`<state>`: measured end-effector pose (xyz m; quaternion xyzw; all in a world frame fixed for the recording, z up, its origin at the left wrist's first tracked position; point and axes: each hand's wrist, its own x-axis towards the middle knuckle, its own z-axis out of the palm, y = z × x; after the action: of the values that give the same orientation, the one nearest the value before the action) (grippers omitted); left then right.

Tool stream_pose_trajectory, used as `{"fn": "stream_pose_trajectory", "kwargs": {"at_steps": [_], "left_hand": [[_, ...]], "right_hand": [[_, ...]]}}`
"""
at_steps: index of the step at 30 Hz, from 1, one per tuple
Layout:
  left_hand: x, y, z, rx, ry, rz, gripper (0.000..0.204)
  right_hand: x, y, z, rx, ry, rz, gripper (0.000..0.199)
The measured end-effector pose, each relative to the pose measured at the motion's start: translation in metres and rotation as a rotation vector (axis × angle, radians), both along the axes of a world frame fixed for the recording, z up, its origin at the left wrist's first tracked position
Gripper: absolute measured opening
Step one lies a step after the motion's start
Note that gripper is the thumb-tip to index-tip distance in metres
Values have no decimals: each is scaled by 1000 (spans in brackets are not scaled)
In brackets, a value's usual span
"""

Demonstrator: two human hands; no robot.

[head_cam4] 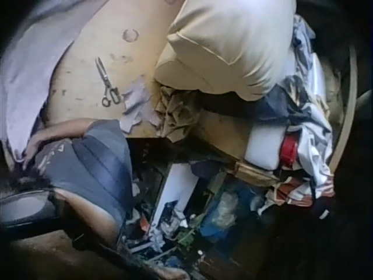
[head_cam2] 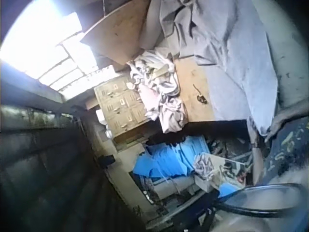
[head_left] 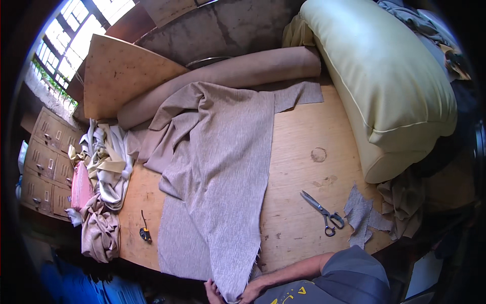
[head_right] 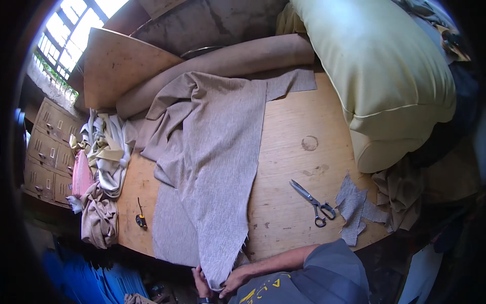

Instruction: The person cuts a large piece of grey fabric on a wooden workbench using shears. They measure the fabric with a tape measure and cut it into rectangular sections, occasionally folding and repositioning the material to align the cuts.

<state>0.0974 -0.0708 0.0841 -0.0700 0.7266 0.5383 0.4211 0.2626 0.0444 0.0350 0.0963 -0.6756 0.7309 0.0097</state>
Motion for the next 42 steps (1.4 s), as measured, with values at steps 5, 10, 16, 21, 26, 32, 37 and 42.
{"fn": "stream_pose_trajectory", "kwargs": {"at_steps": [5,10,16,21,26,32,37,42], "left_hand": [[6,20,-13,7,89,-209,36],[1,30,-17,-26,143,-297,36],[-11,20,-12,-50,175,-295,37],[-12,7,-10,-75,197,-271,37],[-13,-3,-3,-93,223,-254,37],[-11,-13,-1,-110,239,-252,38],[-11,-46,6,-127,265,-193,38],[-6,-58,6,-135,272,-195,39]], "right_hand": [[-23,-10,3,-16,14,-14,53],[-30,-19,3,-109,75,13,54],[27,104,-66,-710,-337,-448,41],[55,235,-96,-359,-445,-1572,49],[40,307,-90,355,-431,-2071,68],[-2,279,-73,-409,-500,-1391,27],[-59,170,-36,-171,-346,-771,18],[-92,58,-22,-103,-186,-435,20]]}}
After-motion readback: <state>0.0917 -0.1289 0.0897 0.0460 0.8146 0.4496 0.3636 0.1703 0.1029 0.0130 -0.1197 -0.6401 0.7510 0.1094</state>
